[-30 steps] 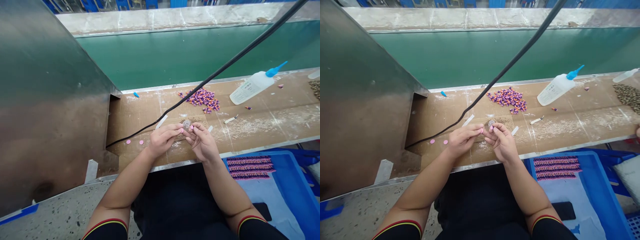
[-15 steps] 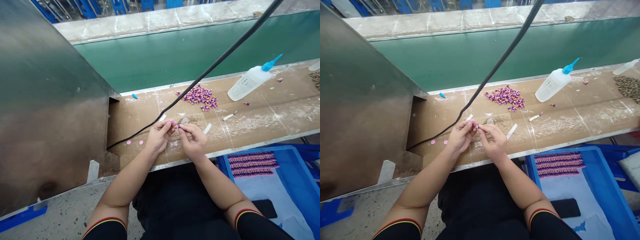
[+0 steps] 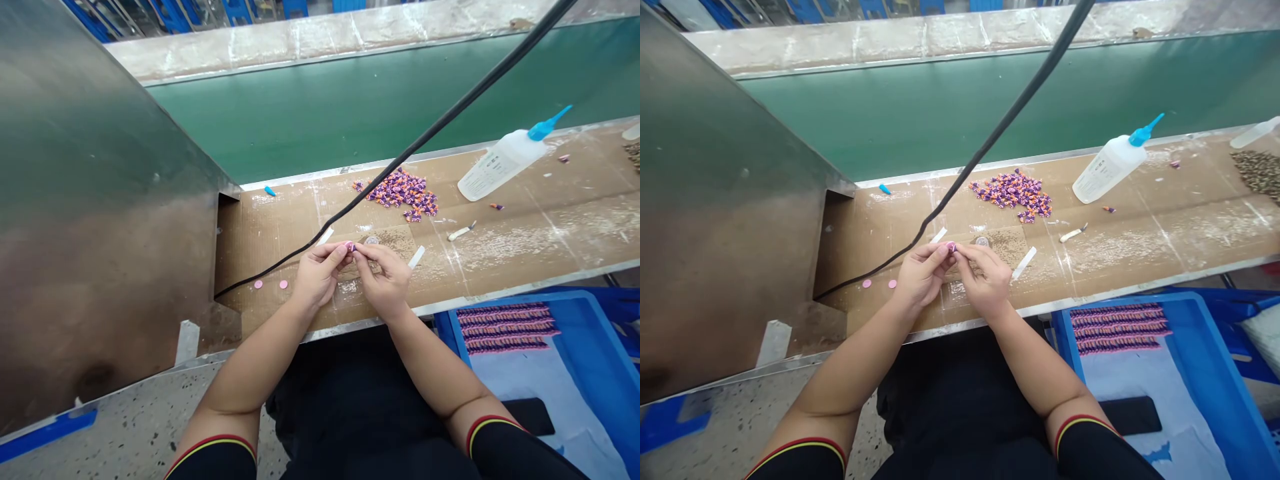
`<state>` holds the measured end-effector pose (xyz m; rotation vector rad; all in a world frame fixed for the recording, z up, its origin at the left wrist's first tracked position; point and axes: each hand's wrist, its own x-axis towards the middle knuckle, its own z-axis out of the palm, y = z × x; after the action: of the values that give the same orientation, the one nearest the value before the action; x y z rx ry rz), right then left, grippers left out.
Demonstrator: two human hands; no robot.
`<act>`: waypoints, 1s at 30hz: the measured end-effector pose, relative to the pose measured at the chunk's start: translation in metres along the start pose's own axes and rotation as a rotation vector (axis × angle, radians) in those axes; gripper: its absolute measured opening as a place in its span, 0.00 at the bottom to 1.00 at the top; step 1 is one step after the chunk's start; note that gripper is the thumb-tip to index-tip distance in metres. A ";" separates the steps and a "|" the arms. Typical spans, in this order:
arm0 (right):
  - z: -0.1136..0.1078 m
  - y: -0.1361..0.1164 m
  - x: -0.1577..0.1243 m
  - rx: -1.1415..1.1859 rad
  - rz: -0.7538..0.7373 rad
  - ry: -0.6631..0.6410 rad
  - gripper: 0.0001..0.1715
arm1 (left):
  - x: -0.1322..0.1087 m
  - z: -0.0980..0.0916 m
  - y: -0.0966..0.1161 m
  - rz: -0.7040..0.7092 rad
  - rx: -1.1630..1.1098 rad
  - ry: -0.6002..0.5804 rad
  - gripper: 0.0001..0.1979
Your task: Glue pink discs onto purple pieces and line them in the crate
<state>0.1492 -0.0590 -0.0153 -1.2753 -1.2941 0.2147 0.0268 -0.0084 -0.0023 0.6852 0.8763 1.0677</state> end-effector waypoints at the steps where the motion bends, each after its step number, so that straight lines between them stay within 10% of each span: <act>1: 0.000 0.000 0.000 -0.004 -0.005 0.000 0.10 | 0.000 -0.001 -0.001 0.014 0.010 -0.006 0.23; 12: 0.000 0.000 -0.004 -0.019 -0.038 0.010 0.10 | -0.011 -0.002 0.000 0.396 0.382 -0.006 0.11; 30: 0.001 -0.014 -0.002 -0.060 -0.039 0.077 0.08 | -0.021 0.001 0.003 0.571 0.551 0.008 0.04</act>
<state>0.1410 -0.0649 -0.0057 -1.2953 -1.2660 0.0991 0.0213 -0.0268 0.0064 1.4546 1.0207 1.3376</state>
